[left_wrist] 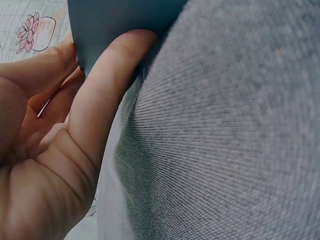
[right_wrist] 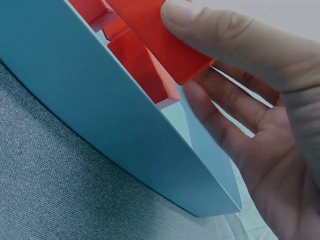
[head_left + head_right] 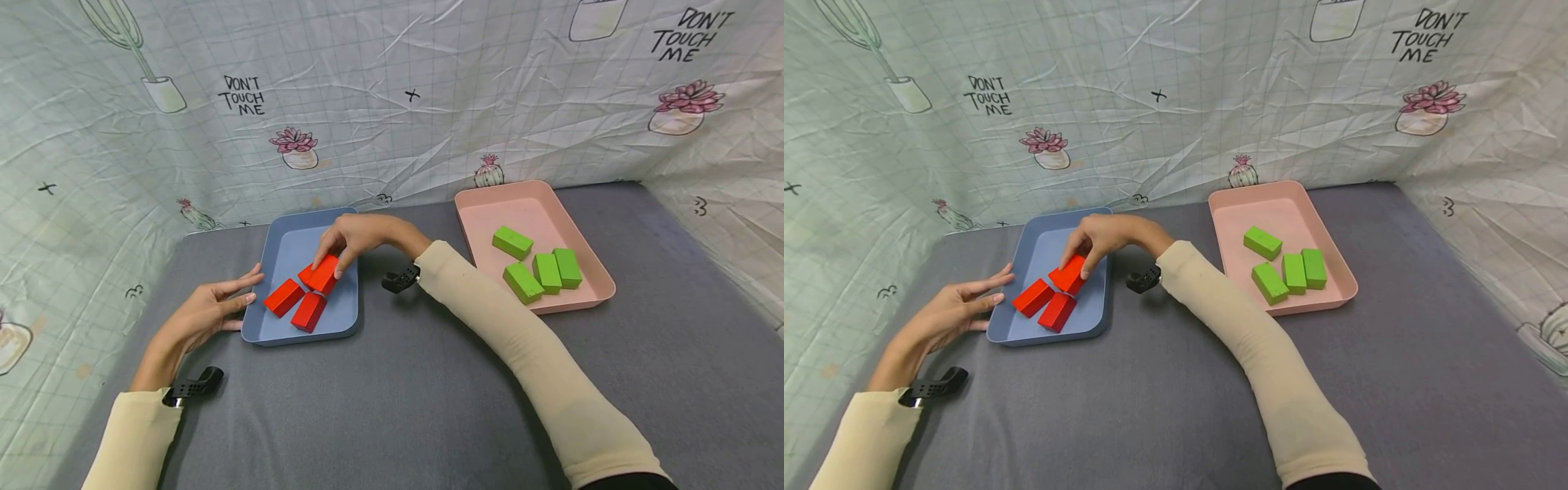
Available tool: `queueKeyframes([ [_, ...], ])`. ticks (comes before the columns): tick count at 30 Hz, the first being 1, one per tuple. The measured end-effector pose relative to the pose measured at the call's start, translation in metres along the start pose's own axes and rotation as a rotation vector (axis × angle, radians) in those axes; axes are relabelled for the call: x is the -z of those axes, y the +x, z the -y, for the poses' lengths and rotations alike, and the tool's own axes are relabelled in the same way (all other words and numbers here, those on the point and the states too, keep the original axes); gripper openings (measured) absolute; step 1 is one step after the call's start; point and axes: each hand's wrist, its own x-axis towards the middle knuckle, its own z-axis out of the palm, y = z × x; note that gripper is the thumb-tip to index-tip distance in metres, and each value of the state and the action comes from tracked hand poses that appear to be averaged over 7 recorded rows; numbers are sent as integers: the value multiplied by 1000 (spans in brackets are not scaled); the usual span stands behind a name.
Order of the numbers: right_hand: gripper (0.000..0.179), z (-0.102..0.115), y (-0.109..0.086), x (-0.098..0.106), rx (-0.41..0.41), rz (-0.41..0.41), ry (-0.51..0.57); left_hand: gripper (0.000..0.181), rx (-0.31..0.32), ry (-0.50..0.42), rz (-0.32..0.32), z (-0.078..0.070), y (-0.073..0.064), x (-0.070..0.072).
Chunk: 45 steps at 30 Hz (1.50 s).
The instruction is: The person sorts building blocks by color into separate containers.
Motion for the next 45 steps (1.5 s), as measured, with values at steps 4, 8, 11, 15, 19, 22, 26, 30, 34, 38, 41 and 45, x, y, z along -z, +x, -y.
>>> queueKeyframes([
  [4,39,0,1,1,16,7,-1,63,-9,-3,0,1,0,1],
  [8,39,-1,2,2,-1,12,-5,63,-11,-12,3,2,0,1],
  [11,39,-1,4,2,-34,19,-57,63,-13,-15,3,2,0,1],
  [15,39,1,7,1,-88,34,-116,63,-17,-10,5,2,0,1],
  [19,39,3,9,1,-125,43,-111,63,-18,-16,9,2,0,1],
  [22,38,2,9,2,-137,40,-124,63,-14,-21,10,2,0,1],
  [26,37,3,8,6,-169,35,-170,63,-9,-19,9,2,0,1],
  [30,39,6,8,10,-188,47,-225,64,-4,-15,9,1,1,2],
  [34,40,6,11,11,-180,57,-255,64,7,-7,6,0,1,2],
  [38,40,6,14,12,-162,66,-271,65,14,-1,3,0,1,1],
  [41,40,5,17,13,-154,75,-282,65,13,-6,2,0,1,1],
  [45,39,4,19,13,-151,88,-278,64,2,-17,5,0,1,1],
])
